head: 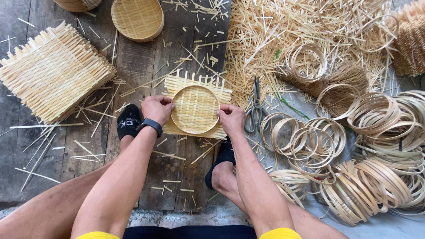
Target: The person is weaving bamboo baskets by hand. They use a wooden block to shape the bamboo strips and shears to trim the excess material. The person works on multiple baskets, stacking them as they complete each one.
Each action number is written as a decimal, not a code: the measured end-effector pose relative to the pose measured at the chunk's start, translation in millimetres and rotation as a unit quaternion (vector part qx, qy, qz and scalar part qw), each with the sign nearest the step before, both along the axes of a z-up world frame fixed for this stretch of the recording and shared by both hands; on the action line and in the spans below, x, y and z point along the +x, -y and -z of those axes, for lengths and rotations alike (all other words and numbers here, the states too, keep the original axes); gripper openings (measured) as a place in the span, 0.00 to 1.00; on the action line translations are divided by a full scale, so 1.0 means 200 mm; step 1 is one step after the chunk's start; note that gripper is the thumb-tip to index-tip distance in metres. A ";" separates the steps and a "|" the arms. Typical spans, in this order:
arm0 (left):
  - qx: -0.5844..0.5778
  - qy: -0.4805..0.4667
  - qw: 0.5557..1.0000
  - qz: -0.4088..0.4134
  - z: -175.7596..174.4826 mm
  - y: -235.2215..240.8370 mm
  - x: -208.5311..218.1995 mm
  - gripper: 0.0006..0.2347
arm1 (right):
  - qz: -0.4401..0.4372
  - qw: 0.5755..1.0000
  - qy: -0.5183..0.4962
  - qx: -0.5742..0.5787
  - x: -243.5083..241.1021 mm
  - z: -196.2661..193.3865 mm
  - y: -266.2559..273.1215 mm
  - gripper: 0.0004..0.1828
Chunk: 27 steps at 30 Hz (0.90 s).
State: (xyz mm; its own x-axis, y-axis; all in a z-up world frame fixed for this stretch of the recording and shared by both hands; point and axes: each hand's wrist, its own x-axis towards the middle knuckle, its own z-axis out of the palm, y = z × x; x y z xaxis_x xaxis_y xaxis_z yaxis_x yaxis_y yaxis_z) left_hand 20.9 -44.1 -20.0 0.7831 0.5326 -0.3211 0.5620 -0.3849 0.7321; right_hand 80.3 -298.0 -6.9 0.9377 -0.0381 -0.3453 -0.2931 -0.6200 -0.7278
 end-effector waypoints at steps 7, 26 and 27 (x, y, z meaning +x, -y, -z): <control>-0.098 -0.063 0.991 -0.062 -0.03 -0.03 0.04 0.09 | -0.002 0.998 -0.017 -0.053 0.05 0.03 -0.01 0.09; -0.160 -0.060 0.984 -0.046 0.00 -0.09 0.00 0.10 | 0.011 0.997 -0.060 0.038 0.08 0.25 0.09 0.12; -0.150 -0.060 0.986 -0.041 -0.02 -0.09 0.00 0.10 | -0.007 0.999 -0.042 0.023 0.09 0.24 0.10 0.12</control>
State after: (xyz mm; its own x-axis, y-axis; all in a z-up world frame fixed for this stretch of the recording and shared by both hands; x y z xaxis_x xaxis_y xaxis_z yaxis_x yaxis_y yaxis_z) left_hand 20.6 -26.7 -16.8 0.6881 0.4598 -0.5614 0.6717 -0.1112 0.7324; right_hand 98.8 -317.1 -54.1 0.9056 -0.0067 -0.4240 -0.3457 -0.5907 -0.7291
